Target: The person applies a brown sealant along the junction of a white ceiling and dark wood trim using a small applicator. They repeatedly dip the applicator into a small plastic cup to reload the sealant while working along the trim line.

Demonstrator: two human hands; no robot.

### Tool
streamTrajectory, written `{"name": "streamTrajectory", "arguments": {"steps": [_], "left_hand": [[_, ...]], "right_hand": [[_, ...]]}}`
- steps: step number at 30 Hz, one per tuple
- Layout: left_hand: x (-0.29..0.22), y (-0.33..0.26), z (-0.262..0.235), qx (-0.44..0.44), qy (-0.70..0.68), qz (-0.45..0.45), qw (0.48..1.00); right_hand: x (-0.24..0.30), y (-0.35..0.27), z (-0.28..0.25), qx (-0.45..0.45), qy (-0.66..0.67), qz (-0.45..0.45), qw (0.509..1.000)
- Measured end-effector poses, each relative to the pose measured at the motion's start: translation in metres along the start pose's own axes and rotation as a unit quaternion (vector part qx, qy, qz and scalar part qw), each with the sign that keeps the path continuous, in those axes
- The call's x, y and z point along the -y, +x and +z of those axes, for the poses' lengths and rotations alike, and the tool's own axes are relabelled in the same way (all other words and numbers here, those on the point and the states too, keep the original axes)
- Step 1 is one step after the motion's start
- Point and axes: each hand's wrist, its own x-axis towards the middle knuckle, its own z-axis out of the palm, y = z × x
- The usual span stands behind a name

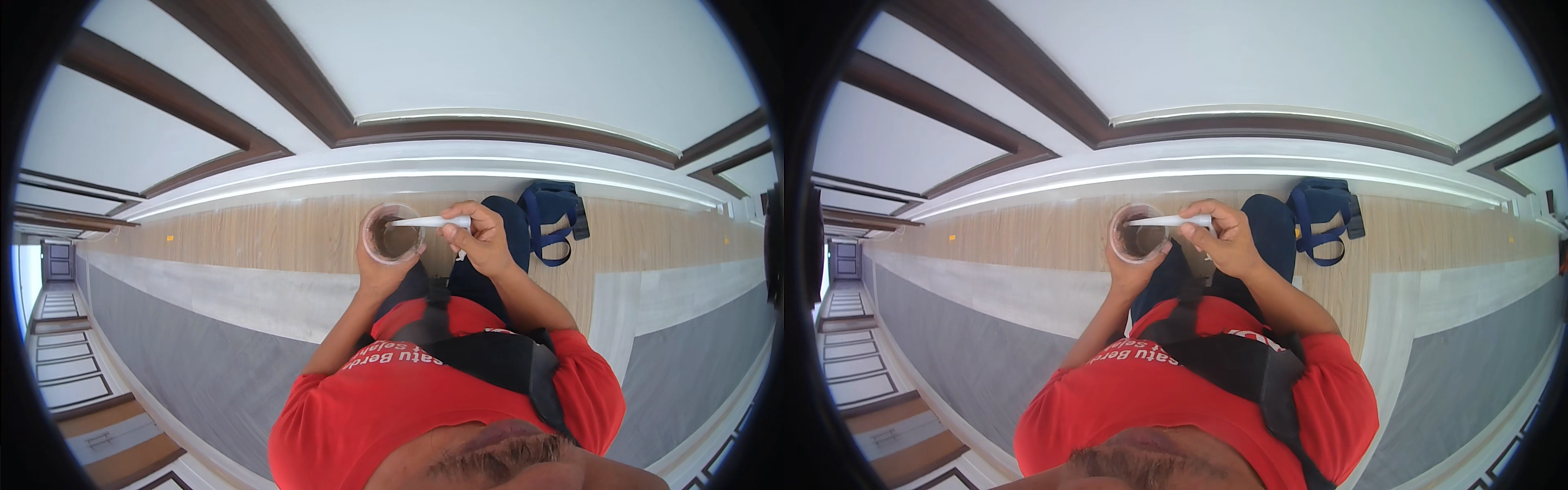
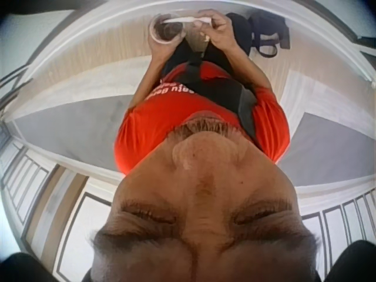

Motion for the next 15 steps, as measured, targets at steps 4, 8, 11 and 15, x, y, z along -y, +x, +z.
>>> {"name": "streamTrajectory", "arguments": {"steps": [4,8,11,15], "left_hand": [[-0.005,0.0009,0.0023,-0.012,0.007,0.009,1.0],[-0.0034,0.0003,0.0031,-0.009,-0.013,0.002,1.0],[-0.0026,-0.0004,0.0021,-0.007,-0.007,-0.001,1.0],[-0.0005,0.0007,0.0025,-0.007,0.01,0.017,1.0]], "right_hand": [[-0.0024,-0.0002,-0.0026,0.004,0.008,0.001,1.0],[-0.0031,-0.0002,-0.0033,0.007,0.015,0.003,1.0],[-0.0028,-0.0001,-0.004,0.01,0.012,0.004,1.0],[-0.0023,-0.0009,-0.0025,0.006,0.006,0.001,1.0]]}}
